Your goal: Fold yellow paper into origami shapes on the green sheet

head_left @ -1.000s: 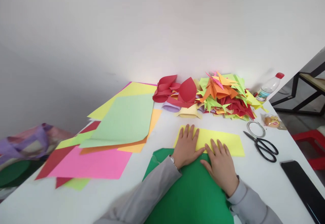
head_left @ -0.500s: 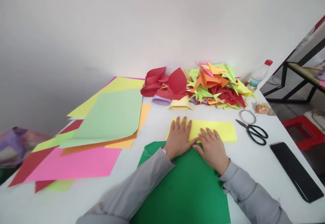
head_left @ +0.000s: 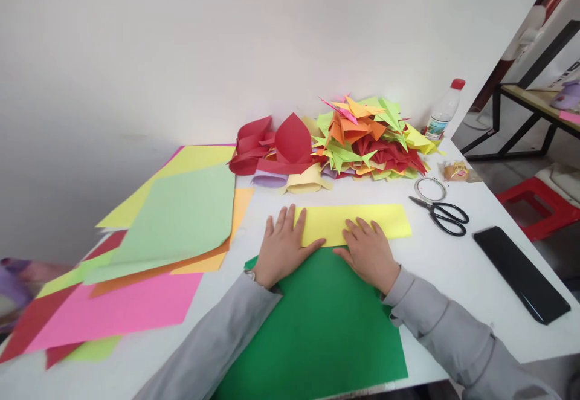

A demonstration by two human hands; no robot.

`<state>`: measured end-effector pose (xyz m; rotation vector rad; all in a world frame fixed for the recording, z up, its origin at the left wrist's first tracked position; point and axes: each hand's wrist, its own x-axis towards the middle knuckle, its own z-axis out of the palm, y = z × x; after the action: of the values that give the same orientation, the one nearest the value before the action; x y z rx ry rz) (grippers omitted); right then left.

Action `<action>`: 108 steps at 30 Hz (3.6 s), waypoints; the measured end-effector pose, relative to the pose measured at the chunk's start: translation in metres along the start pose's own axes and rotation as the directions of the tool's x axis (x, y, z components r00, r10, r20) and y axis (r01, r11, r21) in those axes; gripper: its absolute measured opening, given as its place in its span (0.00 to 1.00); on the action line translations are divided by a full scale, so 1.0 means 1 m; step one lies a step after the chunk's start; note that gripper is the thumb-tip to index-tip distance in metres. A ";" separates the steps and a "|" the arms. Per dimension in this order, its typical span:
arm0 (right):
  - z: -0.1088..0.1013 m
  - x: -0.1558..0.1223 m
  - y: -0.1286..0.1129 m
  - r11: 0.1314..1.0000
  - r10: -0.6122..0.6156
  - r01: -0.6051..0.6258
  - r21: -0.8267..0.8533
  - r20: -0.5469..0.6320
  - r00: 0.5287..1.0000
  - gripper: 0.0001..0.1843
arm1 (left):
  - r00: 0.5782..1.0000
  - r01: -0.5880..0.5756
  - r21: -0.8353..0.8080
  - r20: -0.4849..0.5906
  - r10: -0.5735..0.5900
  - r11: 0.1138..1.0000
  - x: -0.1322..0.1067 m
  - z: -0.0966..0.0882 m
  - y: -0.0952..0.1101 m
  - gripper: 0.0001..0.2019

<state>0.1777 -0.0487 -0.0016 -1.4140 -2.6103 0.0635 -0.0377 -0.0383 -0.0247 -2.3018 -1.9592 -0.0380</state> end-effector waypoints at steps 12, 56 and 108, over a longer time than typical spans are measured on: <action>-0.001 -0.002 0.000 1.000 -0.002 0.002 0.024 0.004 1.000 0.29 | 0.996 0.030 0.068 -0.084 -0.024 0.997 -0.025 -0.018 -0.035 0.37; -0.004 -0.012 0.000 0.990 -0.139 0.139 0.020 -0.001 0.990 0.32 | 0.922 -0.379 -0.116 -0.132 0.364 0.918 0.000 0.008 0.030 0.35; -0.009 -0.014 0.043 0.879 0.470 -0.474 -0.047 -0.075 0.879 0.36 | 0.920 -0.384 -0.081 -0.122 0.373 0.920 0.003 0.014 0.025 0.36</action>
<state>0.2220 -0.0375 0.0000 -2.0116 -2.1738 -0.0021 -0.0138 -0.0378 -0.0397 -2.6456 -1.4643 -0.2244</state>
